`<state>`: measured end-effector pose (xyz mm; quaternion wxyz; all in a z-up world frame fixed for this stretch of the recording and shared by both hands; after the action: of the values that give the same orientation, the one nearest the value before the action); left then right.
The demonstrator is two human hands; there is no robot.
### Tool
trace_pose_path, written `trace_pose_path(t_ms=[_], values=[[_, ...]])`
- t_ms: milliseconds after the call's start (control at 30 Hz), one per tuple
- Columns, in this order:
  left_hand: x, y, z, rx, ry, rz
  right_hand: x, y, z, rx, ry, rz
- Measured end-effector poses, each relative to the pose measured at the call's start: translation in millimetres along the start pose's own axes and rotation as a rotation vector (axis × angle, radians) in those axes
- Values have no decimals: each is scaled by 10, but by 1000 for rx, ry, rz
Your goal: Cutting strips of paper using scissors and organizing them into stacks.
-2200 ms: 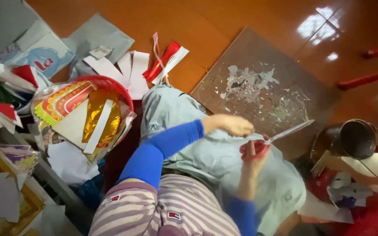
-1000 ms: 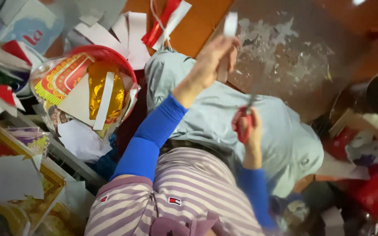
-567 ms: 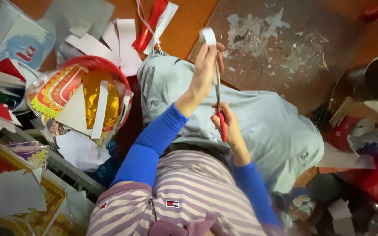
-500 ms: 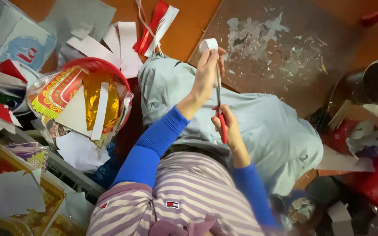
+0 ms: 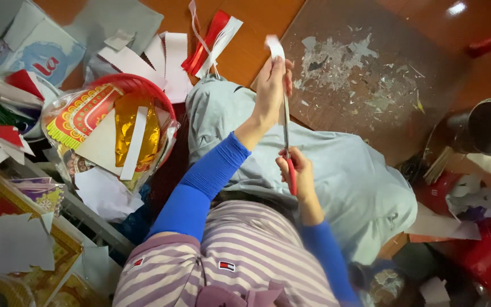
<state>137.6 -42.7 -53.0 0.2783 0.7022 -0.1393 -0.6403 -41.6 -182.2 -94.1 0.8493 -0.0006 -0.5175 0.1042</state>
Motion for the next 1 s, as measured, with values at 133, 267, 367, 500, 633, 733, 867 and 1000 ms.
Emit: trace_pose_path(t_ms=[133,267,367,500,633,733,867,1000], values=[[35,28,199,-38,-31,-28,43,74,-63,64,-67,-45],[198,46,356,-36,-119,27,-44,33,-99,10,-19,-59],[204,30,284,-37,-108,22,-61,-18,-47,-42,48,-16],[60,-46,24,-30,-68,-18,-94,-5,-36,-43,69,42],[-3,-48,113,-17,-61,14,-163,13,-97,17,-17,82],[51,17,292,-5,-170,52,-81,59,-87,62,-124,-23],[170,-25,346,-16,-131,53,-10,13,-61,-32,-61,44],[22,-11,178,14,-46,17,56,-41,15,-83,-91,118]])
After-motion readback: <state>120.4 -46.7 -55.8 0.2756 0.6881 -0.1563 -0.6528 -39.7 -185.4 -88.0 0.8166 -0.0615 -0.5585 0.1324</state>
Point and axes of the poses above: each hand's wrist, its own z-axis away from the middle knuckle, its own y-axis out of the palm, x = y × z, the point moved 10 cm from there along -z, towards the middle knuckle, and after that the axes turned 10 degrees about y, right-handed, at the moved point
